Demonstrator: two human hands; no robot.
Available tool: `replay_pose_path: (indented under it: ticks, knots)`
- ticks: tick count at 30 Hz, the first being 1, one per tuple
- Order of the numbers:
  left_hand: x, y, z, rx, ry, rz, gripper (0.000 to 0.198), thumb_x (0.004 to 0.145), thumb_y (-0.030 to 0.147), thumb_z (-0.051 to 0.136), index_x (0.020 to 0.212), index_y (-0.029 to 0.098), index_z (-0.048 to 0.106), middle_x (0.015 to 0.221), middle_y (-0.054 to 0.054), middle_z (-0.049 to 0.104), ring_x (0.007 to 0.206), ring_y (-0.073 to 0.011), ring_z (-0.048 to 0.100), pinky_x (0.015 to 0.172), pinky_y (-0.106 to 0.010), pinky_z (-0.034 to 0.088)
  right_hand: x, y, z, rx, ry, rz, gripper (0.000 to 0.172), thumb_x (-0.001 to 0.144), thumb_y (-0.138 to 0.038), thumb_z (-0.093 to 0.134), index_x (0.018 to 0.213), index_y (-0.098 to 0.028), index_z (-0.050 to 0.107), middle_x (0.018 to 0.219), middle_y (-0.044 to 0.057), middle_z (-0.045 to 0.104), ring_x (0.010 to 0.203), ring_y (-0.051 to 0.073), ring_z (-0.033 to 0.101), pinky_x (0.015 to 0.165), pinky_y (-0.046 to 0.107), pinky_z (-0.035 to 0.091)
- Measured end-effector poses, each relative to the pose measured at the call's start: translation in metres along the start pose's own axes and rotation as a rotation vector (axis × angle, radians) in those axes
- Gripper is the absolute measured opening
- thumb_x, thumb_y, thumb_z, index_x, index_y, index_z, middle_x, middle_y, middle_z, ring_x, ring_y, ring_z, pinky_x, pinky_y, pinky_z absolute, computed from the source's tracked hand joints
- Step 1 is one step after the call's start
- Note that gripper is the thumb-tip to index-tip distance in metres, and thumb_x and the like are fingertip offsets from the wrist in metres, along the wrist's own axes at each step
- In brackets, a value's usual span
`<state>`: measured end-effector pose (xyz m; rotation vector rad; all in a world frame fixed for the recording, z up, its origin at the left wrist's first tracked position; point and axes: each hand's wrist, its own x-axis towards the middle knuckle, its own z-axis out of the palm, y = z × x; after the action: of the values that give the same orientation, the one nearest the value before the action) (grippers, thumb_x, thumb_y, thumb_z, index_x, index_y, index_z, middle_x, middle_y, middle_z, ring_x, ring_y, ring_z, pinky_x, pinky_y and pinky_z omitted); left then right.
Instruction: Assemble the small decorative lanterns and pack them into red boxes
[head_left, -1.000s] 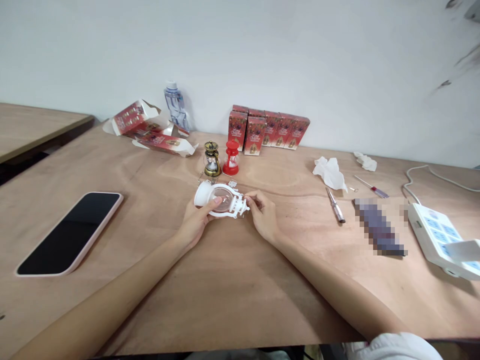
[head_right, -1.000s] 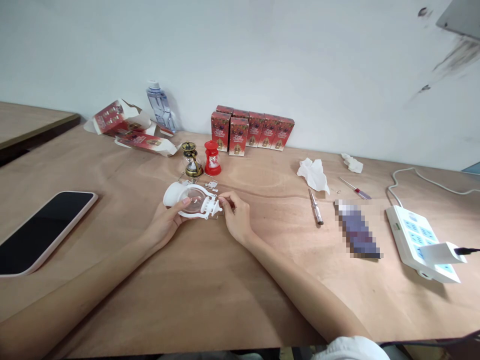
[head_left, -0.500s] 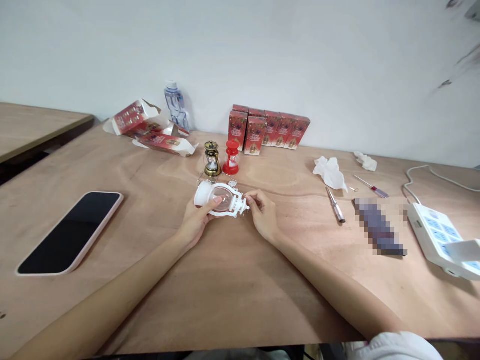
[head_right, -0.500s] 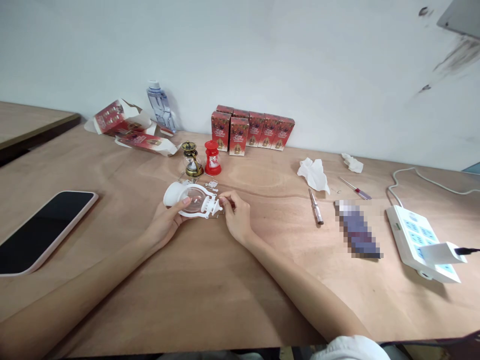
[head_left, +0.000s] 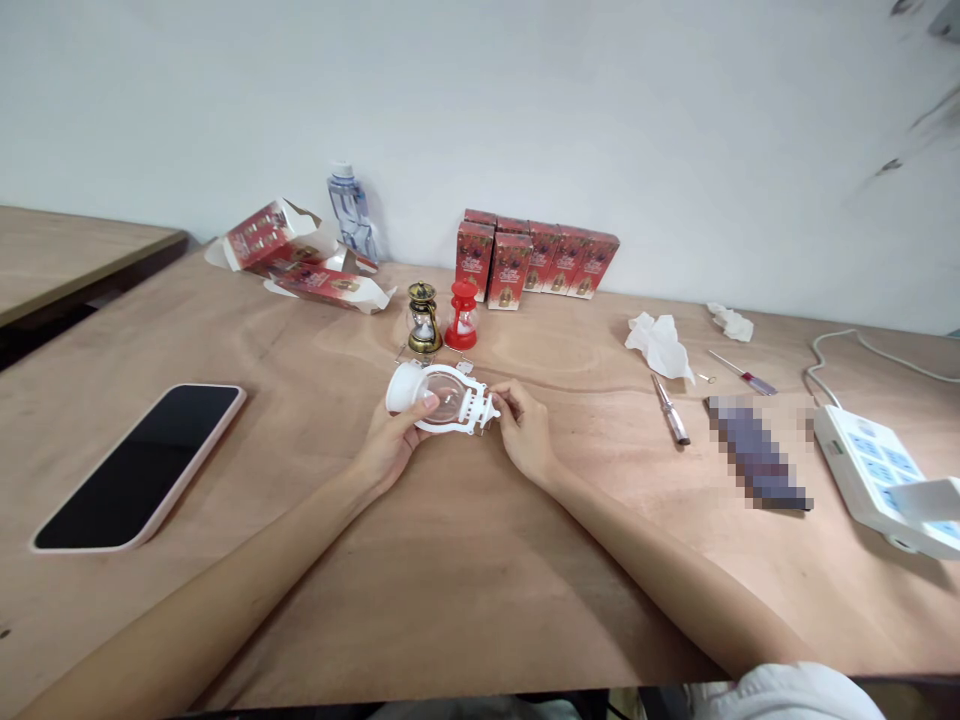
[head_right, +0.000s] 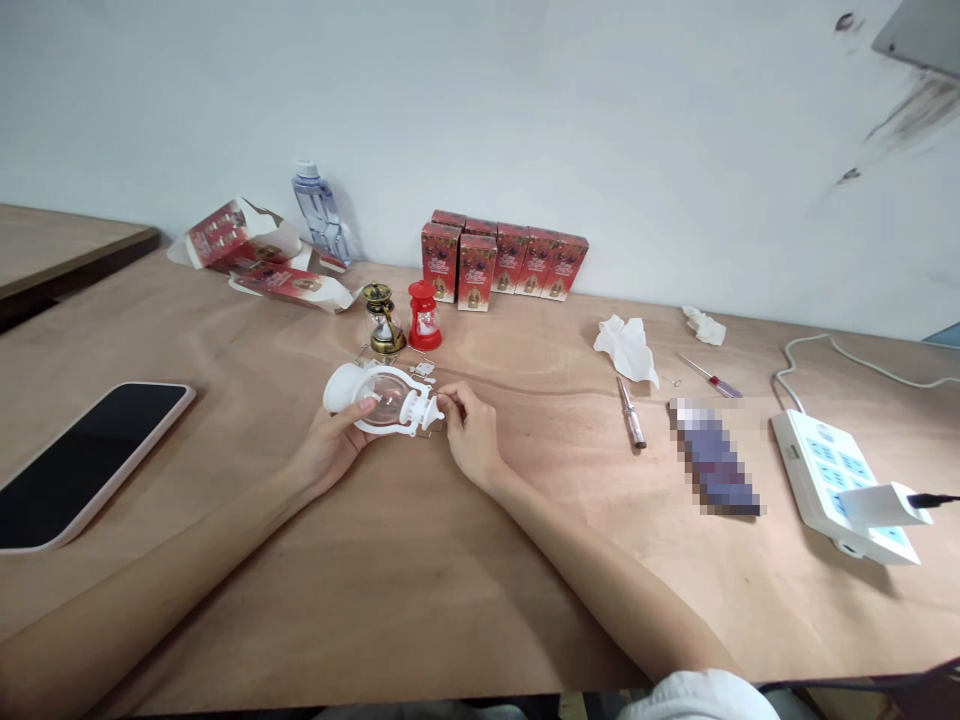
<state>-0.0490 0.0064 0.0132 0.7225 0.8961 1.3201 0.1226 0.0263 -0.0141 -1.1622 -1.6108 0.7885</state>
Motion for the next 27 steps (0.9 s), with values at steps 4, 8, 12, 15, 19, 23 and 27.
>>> replay_pose_path:
  ticks: [4, 8, 12, 15, 19, 23, 27]
  knots:
    - [-0.0004, 0.0000, -0.0002, -0.010, -0.016, -0.015, 0.039, 0.061, 0.027, 0.080, 0.095, 0.013, 0.067, 0.094, -0.008, 0.074, 0.089, -0.0262, 0.070, 0.081, -0.038, 0.060, -0.0008, -0.0032, 0.0000, -0.016, 0.024, -0.008, 0.016, 0.089, -0.031, 0.042, 0.083, -0.022, 0.055, 0.074, 0.000, 0.062, 0.067, 0.015, 0.058, 0.066, 0.027, 0.043]
    - [-0.0011, -0.0010, -0.0005, -0.004, -0.046, -0.004, 0.035, 0.063, 0.028, 0.079, 0.092, 0.012, 0.068, 0.096, -0.009, 0.074, 0.090, -0.0266, 0.070, 0.082, -0.038, 0.059, -0.0009, -0.0062, 0.0002, -0.027, 0.037, 0.005, 0.015, 0.088, -0.029, 0.043, 0.082, -0.022, 0.054, 0.074, 0.000, 0.062, 0.067, 0.015, 0.057, 0.066, 0.026, 0.042]
    - [0.0002, -0.0014, -0.0021, -0.016, -0.031, 0.032, 0.033, 0.063, 0.027, 0.079, 0.091, 0.013, 0.069, 0.096, -0.007, 0.073, 0.088, -0.0252, 0.070, 0.080, -0.036, 0.059, -0.0005, -0.0076, -0.0002, 0.012, 0.061, 0.049, 0.017, 0.089, -0.034, 0.045, 0.082, -0.021, 0.054, 0.075, -0.001, 0.061, 0.069, 0.014, 0.056, 0.067, 0.026, 0.042]
    - [0.0008, -0.0002, -0.0028, -0.009, -0.032, 0.056, 0.031, 0.063, 0.027, 0.079, 0.090, 0.014, 0.070, 0.094, -0.006, 0.073, 0.087, -0.0243, 0.069, 0.078, -0.035, 0.060, 0.0004, -0.0051, -0.0006, 0.108, 0.055, 0.071, 0.021, 0.088, -0.040, 0.048, 0.083, -0.021, 0.055, 0.076, -0.001, 0.061, 0.069, 0.013, 0.055, 0.066, 0.025, 0.042]
    - [-0.0009, 0.0014, -0.0015, -0.007, -0.068, 0.065, 0.030, 0.063, 0.025, 0.079, 0.090, 0.014, 0.069, 0.098, -0.007, 0.072, 0.089, -0.0253, 0.069, 0.082, -0.037, 0.058, 0.0014, -0.0024, -0.0010, 0.141, 0.033, 0.078, 0.024, 0.087, -0.044, 0.051, 0.080, -0.020, 0.056, 0.071, -0.002, 0.058, 0.064, 0.013, 0.052, 0.064, 0.025, 0.040]
    - [-0.0022, 0.0013, -0.0015, -0.009, -0.079, 0.062, 0.031, 0.062, 0.026, 0.079, 0.089, 0.014, 0.069, 0.100, -0.007, 0.072, 0.089, -0.0259, 0.069, 0.083, -0.038, 0.057, 0.0014, -0.0029, -0.0012, 0.106, 0.024, 0.056, 0.030, 0.088, -0.045, 0.047, 0.074, -0.020, 0.055, 0.066, -0.003, 0.054, 0.061, 0.012, 0.047, 0.060, 0.024, 0.037]
    - [-0.0007, 0.0007, -0.0023, 0.001, -0.072, 0.044, 0.035, 0.062, 0.028, 0.080, 0.091, 0.013, 0.068, 0.099, -0.008, 0.072, 0.089, -0.0268, 0.069, 0.082, -0.038, 0.057, 0.0017, -0.0022, -0.0008, 0.068, 0.010, 0.053, 0.034, 0.088, -0.048, 0.045, 0.070, -0.020, 0.052, 0.063, -0.003, 0.050, 0.060, 0.012, 0.045, 0.059, 0.024, 0.035]
